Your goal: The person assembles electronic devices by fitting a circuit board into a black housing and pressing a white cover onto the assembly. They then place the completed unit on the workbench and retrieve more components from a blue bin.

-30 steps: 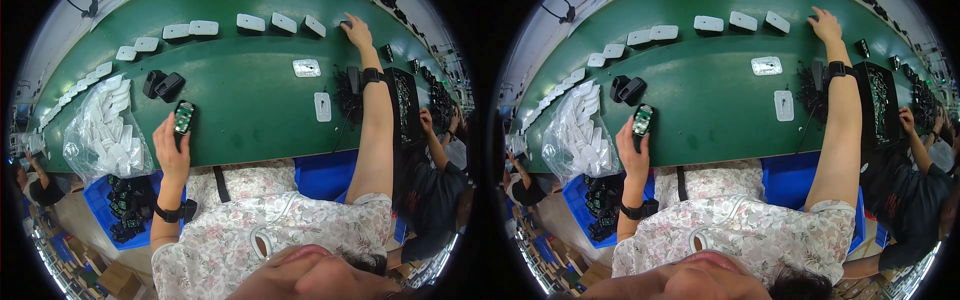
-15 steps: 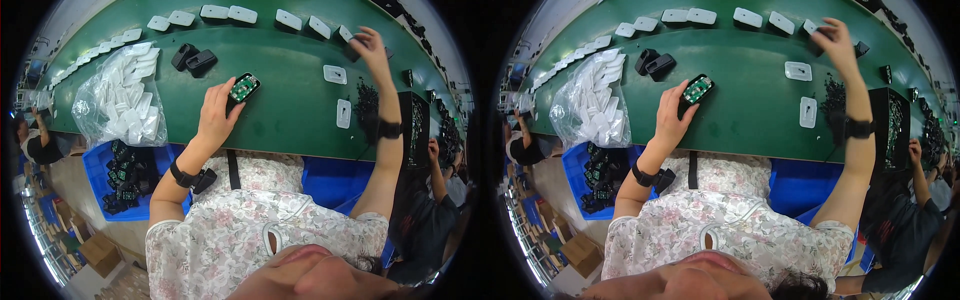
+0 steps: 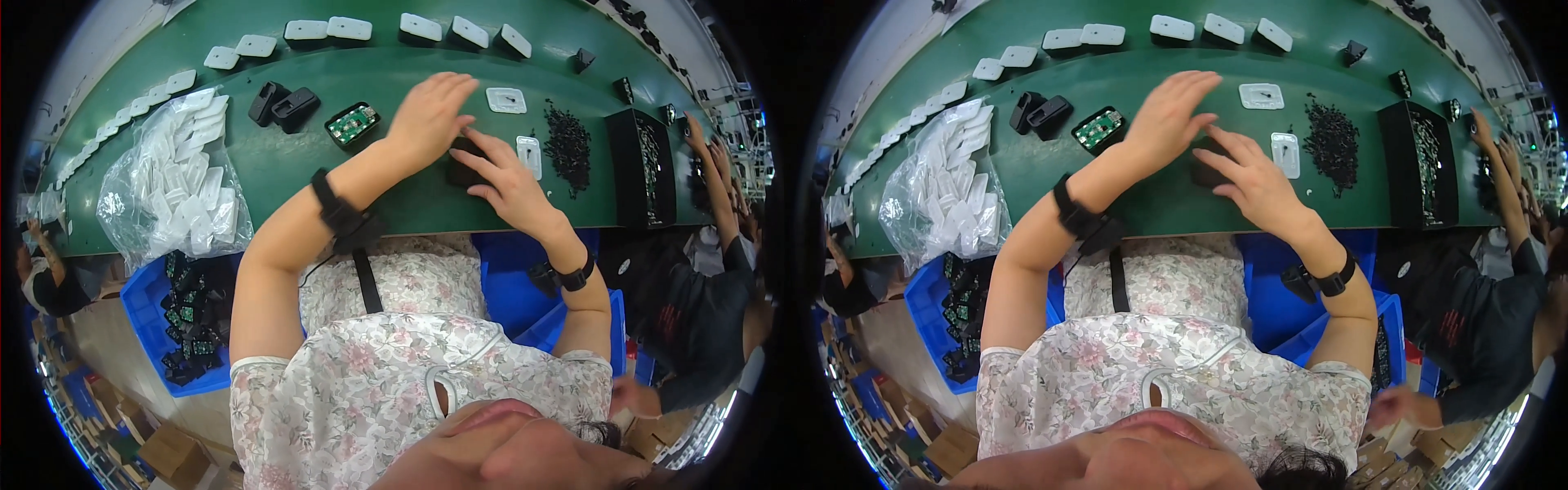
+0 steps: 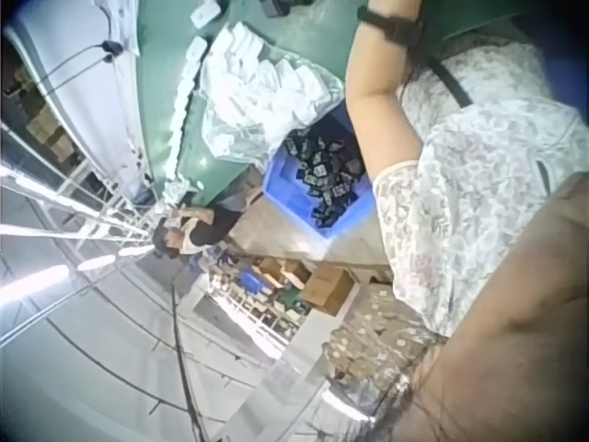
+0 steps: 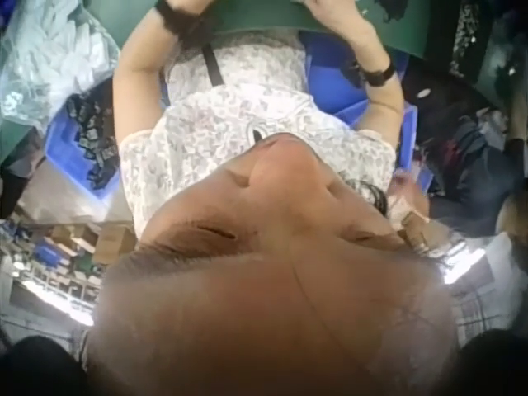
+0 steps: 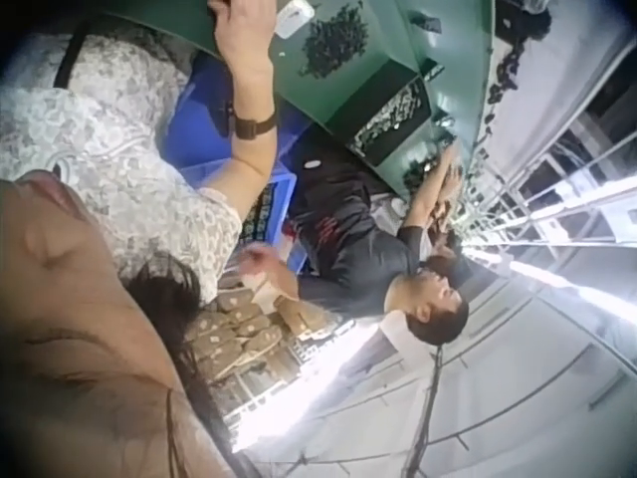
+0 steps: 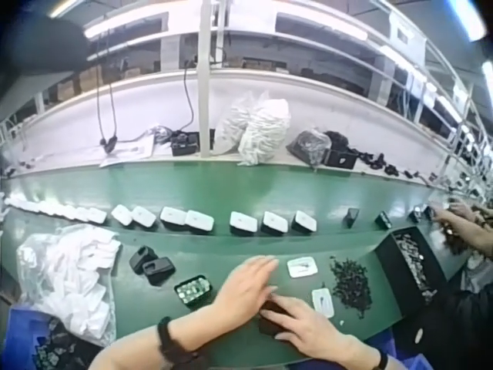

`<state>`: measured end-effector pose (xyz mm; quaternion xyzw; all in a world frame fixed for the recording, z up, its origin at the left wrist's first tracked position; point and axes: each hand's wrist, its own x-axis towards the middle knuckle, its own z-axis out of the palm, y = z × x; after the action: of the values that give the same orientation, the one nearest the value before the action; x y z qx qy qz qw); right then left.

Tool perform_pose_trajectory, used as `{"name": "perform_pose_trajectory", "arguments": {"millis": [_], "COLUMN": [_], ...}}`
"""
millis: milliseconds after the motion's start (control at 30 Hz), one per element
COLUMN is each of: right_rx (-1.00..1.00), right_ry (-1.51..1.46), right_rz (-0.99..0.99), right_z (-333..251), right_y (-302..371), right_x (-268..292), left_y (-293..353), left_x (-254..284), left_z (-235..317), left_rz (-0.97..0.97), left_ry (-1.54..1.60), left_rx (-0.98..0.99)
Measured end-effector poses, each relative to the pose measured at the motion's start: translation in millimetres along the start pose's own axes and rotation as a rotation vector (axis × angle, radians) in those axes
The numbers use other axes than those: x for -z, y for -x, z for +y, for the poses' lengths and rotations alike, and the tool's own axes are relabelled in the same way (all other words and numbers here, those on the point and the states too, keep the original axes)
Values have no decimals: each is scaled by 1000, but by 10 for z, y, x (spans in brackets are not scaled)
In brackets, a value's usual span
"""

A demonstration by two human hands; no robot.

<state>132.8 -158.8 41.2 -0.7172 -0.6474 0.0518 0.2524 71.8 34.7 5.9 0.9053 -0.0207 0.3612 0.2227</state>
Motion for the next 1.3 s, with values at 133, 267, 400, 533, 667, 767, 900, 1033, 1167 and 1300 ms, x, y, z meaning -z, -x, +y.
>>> {"name": "perform_pose_trajectory", "arguments": {"millis": [133,267,400,533,667,767,900,1033,1167,1300], "right_rx": [-127,-139,-249,-447,-255,-157,-134,-140,-95,27], "right_ry": [30,10,-121,-277,-134,-40,-26,-17,0,190], "right_rz": [-29,63,235,424,328,246,159,100,136,218], "right_z": [-9,-62,-50,199,288,251,267,338,361,310], "right_y": [112,210,270,198,-14,-120,-184,-230,-202,-183], "right_x": [59,102,269,348,258,127,119,128,90,-16], "left_y": [-232,-378,-234,79,342,419,404,462,433,436], "left_x": [-539,-794,-739,-241,93,192,181,129,159,195], "left_z": [56,33,-34,59,109,82,82,-10,17,111], "left_rz": [-99,-188,-175,-205,-222,-137,-186,-239,-285,-295], "left_ry": [81,27,68,186,378,376,355,203,85,34], "left_rx": [-47,-83,-58,14,154,114,88,-10,-63,-44]}}
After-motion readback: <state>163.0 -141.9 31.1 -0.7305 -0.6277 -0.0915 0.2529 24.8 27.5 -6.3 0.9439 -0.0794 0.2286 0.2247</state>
